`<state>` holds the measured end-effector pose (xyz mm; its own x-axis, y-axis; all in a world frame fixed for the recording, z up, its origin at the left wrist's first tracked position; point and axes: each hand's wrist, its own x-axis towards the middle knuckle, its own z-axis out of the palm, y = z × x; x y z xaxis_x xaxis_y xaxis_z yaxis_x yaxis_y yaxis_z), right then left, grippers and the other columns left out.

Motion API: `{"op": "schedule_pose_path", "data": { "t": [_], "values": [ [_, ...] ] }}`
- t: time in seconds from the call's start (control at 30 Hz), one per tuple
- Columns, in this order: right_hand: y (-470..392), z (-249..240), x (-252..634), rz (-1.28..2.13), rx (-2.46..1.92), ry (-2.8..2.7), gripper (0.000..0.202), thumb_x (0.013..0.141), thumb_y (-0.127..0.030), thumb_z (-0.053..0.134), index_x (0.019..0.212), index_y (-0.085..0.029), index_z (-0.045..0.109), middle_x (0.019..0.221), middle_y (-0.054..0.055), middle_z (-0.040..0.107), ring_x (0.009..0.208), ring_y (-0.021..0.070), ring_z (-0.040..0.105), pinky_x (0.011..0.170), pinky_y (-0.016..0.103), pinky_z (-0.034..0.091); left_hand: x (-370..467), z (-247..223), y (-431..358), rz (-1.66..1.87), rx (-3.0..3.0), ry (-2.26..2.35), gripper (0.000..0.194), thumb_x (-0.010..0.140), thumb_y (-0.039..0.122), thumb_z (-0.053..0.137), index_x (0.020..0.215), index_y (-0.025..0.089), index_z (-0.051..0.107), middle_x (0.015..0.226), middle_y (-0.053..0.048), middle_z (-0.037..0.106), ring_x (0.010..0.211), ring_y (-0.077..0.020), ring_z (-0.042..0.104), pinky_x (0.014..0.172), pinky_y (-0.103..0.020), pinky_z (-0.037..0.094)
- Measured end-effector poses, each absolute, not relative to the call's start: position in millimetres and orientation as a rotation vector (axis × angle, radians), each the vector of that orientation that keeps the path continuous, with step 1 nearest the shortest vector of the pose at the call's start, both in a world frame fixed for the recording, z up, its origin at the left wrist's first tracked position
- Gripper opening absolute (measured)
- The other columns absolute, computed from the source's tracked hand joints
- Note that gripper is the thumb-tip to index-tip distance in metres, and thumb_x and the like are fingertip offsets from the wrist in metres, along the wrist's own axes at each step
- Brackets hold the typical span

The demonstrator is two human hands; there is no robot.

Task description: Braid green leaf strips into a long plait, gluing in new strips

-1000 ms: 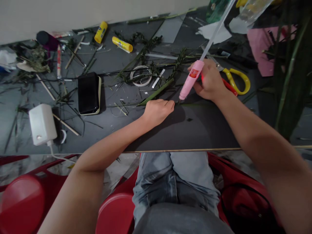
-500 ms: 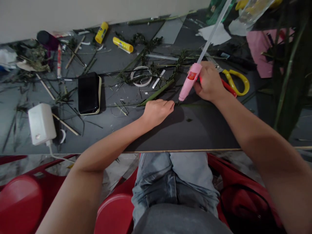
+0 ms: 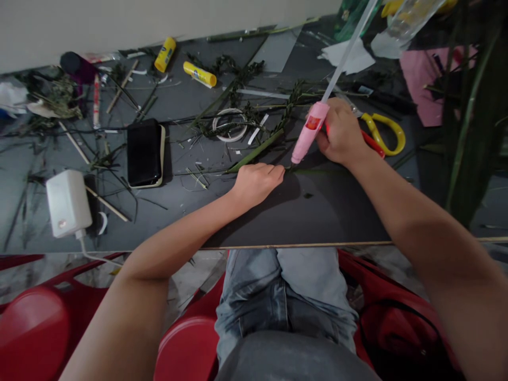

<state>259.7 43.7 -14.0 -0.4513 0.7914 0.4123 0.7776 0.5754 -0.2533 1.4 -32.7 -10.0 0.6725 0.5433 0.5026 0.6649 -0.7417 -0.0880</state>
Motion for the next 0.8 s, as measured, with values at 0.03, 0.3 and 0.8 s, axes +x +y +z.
{"op": "schedule_pose_path", "data": {
  "t": [0.03, 0.3, 0.8],
  "values": [
    [44.6, -14.4, 260.2, 0.031, -1.231, -2.311, 0.042, 0.100, -0.048, 0.037, 0.136, -0.034, 0.053, 0.137, 0.011, 0.060, 0.129, 0.0326, 0.052, 0.110, 0.058, 0.042, 1.7, -9.5, -33.0, -0.634, -2.635, -0.978, 0.038, 0.103, 0.022, 0.045, 0.078, 0.017, 0.073, 0.060, -0.001, 0.068, 0.057, -0.0124, 0.064, 0.052, -0.027, 0.034],
    [47.9, -12.1, 265.6, 0.101, -1.120, -2.153, 0.042, 0.097, -0.046, 0.042, 0.134, -0.032, 0.054, 0.135, 0.015, 0.058, 0.127, 0.0361, 0.053, 0.109, 0.060, 0.043, 2.9, -5.8, -32.7, -0.477, -2.700, -1.018, 0.030, 0.101, 0.022, 0.050, 0.082, 0.018, 0.073, 0.066, -0.003, 0.069, 0.057, -0.0127, 0.064, 0.049, -0.030, 0.027],
    [45.2, -6.8, 262.4, 0.126, -1.178, -2.065, 0.038, 0.090, -0.040, 0.056, 0.127, -0.029, 0.055, 0.138, 0.014, 0.061, 0.122, 0.0339, 0.055, 0.110, 0.058, 0.044, 0.0, -6.3, -27.5, -0.415, -2.742, -0.905, 0.030, 0.103, 0.021, 0.047, 0.089, 0.016, 0.073, 0.074, -0.003, 0.071, 0.057, -0.0120, 0.063, 0.047, -0.029, 0.029]
  ]
}}
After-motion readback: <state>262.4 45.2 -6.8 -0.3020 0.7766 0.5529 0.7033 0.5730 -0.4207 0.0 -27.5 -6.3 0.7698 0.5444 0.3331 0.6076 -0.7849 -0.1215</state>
